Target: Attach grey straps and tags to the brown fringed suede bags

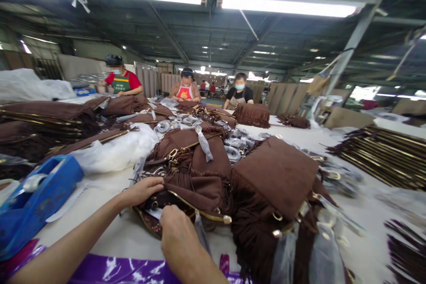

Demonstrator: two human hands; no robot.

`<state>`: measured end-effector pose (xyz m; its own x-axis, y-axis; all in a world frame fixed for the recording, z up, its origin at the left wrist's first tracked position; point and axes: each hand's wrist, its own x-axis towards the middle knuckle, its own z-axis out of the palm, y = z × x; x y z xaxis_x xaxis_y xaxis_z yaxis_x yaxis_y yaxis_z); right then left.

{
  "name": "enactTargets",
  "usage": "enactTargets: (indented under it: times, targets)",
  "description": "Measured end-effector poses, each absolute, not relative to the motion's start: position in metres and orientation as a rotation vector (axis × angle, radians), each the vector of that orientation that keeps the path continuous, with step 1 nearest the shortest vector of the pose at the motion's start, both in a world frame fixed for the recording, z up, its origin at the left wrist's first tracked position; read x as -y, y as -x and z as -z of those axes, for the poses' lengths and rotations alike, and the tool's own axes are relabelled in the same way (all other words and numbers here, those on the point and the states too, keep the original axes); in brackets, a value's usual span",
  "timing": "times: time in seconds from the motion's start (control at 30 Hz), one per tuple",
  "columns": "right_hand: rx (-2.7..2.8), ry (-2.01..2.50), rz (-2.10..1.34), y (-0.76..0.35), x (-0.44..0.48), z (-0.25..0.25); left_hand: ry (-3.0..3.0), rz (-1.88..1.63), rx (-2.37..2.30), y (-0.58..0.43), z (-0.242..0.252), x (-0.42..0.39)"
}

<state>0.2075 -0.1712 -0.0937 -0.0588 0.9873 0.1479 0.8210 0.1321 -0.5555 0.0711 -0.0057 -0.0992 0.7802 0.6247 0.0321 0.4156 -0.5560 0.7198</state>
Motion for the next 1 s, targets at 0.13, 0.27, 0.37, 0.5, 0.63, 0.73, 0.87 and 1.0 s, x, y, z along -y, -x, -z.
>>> enactTargets:
  times: [0.13, 0.27, 0.37, 0.5, 0.63, 0.73, 0.87, 1.0]
  targets:
    - [1.660, 1.562, -0.704, -0.195, 0.146, 0.106, -2.148, -0.431, -0.769, -0.068, 0.105, 0.002]
    - [1.471, 1.545, -0.861, -0.190, 0.135, 0.111, -2.072, -0.534, -0.777, -0.067, 0.113, -0.001]
    - [1.501, 1.670, -0.756, -0.188, 0.136, 0.113, -1.999, -0.583, -0.771, -0.067, 0.117, -0.002]
    - [1.622, 1.790, -0.540, -0.187, 0.137, 0.116, -1.929, -0.611, -0.770, -0.067, 0.120, -0.001]
    - [1.547, 1.793, -0.671, -0.187, 0.137, 0.116, -1.902, -0.612, -0.766, -0.067, 0.120, -0.001]
    - [1.555, 1.717, -0.717, -0.187, 0.140, 0.114, -1.896, -0.603, -0.774, -0.066, 0.121, -0.002]
    - [1.577, 1.698, -0.647, -0.187, 0.141, 0.117, -1.897, -0.600, -0.780, -0.067, 0.122, -0.004]
    - [1.567, 1.790, -0.579, -0.184, 0.132, 0.122, -1.898, -0.603, -0.782, -0.067, 0.123, -0.003]
